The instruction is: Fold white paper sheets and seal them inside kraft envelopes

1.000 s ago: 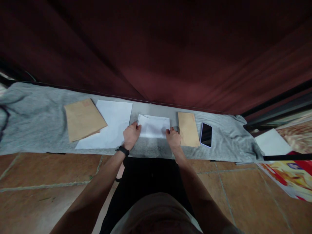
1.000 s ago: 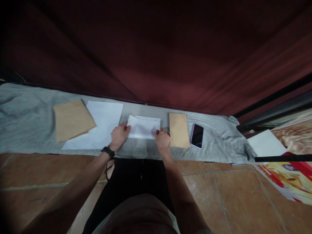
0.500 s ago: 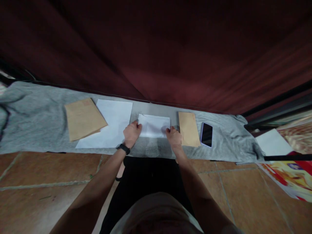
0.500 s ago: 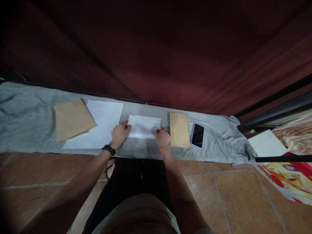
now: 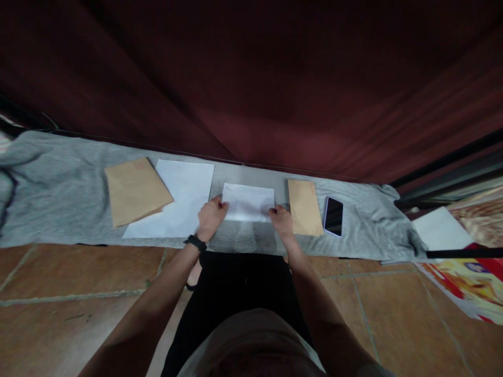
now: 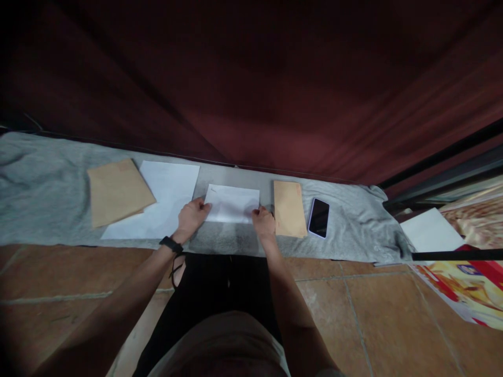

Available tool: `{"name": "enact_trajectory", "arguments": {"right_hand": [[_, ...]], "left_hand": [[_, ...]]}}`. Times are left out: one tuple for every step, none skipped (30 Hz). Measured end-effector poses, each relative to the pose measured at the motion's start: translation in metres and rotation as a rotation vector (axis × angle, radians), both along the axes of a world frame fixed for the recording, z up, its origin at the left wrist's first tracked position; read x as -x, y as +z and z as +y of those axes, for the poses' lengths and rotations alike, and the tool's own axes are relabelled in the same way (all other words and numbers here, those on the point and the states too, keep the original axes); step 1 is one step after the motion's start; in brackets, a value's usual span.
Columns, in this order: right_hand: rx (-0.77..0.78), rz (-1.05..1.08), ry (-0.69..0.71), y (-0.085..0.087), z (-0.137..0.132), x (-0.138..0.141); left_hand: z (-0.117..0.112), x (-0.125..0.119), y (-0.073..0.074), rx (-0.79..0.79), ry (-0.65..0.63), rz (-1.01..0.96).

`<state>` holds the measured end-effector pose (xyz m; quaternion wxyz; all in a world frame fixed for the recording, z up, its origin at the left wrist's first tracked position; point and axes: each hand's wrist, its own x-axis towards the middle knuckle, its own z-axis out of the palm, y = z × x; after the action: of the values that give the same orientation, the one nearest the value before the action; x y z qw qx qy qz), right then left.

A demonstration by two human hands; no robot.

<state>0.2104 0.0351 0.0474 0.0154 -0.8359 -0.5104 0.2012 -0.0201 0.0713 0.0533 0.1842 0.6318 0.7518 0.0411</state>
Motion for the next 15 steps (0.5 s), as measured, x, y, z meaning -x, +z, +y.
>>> {"name": "enact_trajectory", "arguments": {"right_hand": [[-0.005, -0.005, 0.008, 0.0, -0.001, 0.001], [-0.011, -0.014, 0.016, 0.0, -0.003, 0.001], [-0.015, -0.024, 0.023, 0.0, -0.004, 0.002], [-0.021, -0.04, 0.028, 0.0, -0.005, 0.004], [-0.029, -0.061, 0.032, -0.001, -0.006, 0.005], [-0.039, -0.087, 0.035, -0.001, -0.006, 0.007], [-0.05, -0.11, 0.037, -0.002, -0.007, 0.009], [-0.06, -0.131, 0.041, -0.003, -0.007, 0.011], [-0.07, -0.15, 0.046, -0.003, -0.007, 0.013], [-0.078, -0.164, 0.051, -0.003, -0.007, 0.014], [-0.081, -0.17, 0.053, -0.004, -0.007, 0.015], [-0.085, -0.174, 0.053, -0.004, -0.006, 0.016], [-0.091, -0.178, 0.05, -0.004, -0.006, 0.016], [-0.098, -0.183, 0.047, -0.004, -0.006, 0.016], [-0.106, -0.187, 0.043, -0.005, -0.005, 0.016]], "left_hand": [[-0.001, 0.001, 0.0, 0.001, -0.007, -0.004], [-0.002, 0.002, -0.001, 0.004, -0.013, -0.006], [-0.003, 0.003, -0.002, 0.006, -0.016, -0.006], [-0.004, 0.004, -0.003, 0.007, -0.019, -0.007], [-0.005, 0.004, -0.003, 0.007, -0.021, -0.007], [-0.005, 0.004, -0.004, 0.007, -0.021, -0.005], [-0.005, 0.003, -0.004, 0.008, -0.017, -0.001], [-0.005, 0.002, -0.004, 0.009, -0.01, 0.004], [-0.004, 0.001, -0.004, 0.008, -0.004, 0.009], [-0.003, 0.0, -0.004, 0.009, 0.001, 0.012], [-0.003, -0.001, -0.003, 0.008, 0.006, 0.015], [-0.002, -0.002, -0.003, 0.005, 0.009, 0.016], [-0.001, -0.002, -0.003, 0.002, 0.01, 0.018], [0.0, -0.003, -0.003, -0.002, 0.009, 0.02], [0.0, -0.004, -0.003, -0.005, 0.008, 0.021]]}}
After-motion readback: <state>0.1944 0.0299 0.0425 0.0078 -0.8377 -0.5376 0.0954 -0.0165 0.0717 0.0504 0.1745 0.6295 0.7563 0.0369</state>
